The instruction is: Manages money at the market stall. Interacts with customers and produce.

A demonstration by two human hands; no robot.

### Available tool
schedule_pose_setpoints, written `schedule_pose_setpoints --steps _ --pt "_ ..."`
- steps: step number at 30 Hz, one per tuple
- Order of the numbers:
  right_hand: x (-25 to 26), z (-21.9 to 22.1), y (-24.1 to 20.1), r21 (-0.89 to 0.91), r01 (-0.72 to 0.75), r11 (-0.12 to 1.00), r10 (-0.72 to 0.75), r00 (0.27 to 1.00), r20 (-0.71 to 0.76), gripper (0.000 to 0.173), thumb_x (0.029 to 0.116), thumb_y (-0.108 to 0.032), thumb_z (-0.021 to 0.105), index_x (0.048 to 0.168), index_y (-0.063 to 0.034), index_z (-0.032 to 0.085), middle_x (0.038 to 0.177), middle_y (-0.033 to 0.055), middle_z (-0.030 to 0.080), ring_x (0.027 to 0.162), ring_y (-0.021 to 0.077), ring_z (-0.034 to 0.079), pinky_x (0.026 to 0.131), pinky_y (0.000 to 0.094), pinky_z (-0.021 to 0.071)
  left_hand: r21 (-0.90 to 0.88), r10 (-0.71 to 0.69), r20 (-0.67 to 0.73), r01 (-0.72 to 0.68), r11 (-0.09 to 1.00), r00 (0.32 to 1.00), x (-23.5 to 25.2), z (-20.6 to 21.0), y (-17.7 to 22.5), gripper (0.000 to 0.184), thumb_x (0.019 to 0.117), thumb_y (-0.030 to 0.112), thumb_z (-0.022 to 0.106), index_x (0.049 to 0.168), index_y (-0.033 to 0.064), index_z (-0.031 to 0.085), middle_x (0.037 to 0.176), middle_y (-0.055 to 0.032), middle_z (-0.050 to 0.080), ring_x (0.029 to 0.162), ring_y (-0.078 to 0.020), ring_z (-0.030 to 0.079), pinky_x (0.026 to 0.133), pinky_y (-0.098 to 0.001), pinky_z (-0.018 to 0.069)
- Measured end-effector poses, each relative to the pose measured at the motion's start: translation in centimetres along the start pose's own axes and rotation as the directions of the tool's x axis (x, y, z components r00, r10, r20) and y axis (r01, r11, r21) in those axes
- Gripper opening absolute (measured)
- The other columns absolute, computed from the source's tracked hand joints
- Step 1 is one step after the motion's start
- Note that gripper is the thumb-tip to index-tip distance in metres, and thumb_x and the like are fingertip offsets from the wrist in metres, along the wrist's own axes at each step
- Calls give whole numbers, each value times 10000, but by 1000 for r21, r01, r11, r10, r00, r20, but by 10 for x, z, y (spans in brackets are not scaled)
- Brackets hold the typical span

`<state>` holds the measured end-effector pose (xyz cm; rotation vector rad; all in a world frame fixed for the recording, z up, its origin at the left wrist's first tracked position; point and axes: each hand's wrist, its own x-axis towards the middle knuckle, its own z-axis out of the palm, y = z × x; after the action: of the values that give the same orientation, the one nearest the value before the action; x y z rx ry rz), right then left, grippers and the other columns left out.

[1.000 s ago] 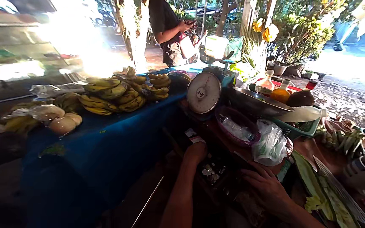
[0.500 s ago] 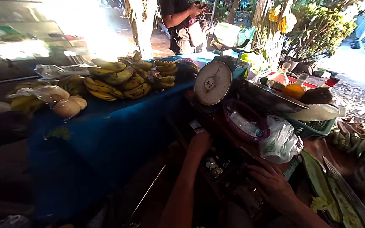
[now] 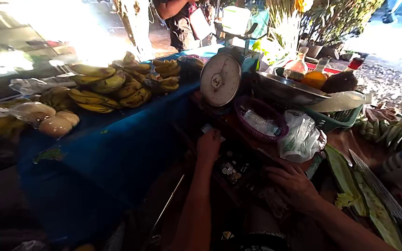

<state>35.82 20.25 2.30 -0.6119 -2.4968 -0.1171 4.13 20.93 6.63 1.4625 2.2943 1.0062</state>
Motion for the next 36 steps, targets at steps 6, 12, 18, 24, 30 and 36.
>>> schedule_pose_setpoints --steps 6,12,18,24,30,36 --pt "1 -3 -2 32 -10 999 10 1000 6 276 1029 -240 486 1095 -169 744 1292 -3 711 1336 322 559 1084 520 440 -348 -179 -357 47 936 917 -16 -2 -28 326 1045 241 590 1313 56 606 970 -124 669 789 -215 636 735 -412 541" --pt "1 -2 -2 45 -21 999 20 1000 11 273 1030 -235 490 1098 -157 743 1299 12 708 1338 337 556 1083 537 437 -157 -33 -257 -8 988 966 -19 -1 -26 236 1040 178 589 1203 39 689 1141 -164 651 974 -274 646 874 -465 537" --pt "2 -5 -1 42 -23 999 22 1000 20 270 1028 -232 489 1100 -156 738 1299 14 709 1334 338 560 1093 532 428 52 129 14 -130 990 991 -13 -9 -32 171 1018 101 590 1080 -12 701 1127 -208 655 1059 -349 653 930 -543 531" --pt "4 -5 0 64 -36 997 34 999 20 278 1033 -227 480 1088 -155 743 1268 15 723 1315 327 575 1080 523 436 -52 159 370 -151 987 915 8 -37 -35 124 977 86 669 1047 0 722 1133 -167 680 1032 -281 658 931 -501 527" --pt "4 -4 1 70 -43 997 42 999 13 277 1031 -232 486 1098 -155 743 1265 17 724 1307 325 580 1074 518 441 -36 168 410 -168 985 896 7 -12 -20 110 955 123 698 1013 37 736 989 -135 712 923 -270 678 853 -520 543" --pt "6 -4 4 70 -34 997 33 999 12 275 1034 -224 484 1086 -150 743 1258 16 727 1302 326 584 1069 512 446 -65 226 564 -230 971 794 6 -19 -17 80 930 84 725 984 25 730 979 -126 700 910 -244 664 846 -478 536"
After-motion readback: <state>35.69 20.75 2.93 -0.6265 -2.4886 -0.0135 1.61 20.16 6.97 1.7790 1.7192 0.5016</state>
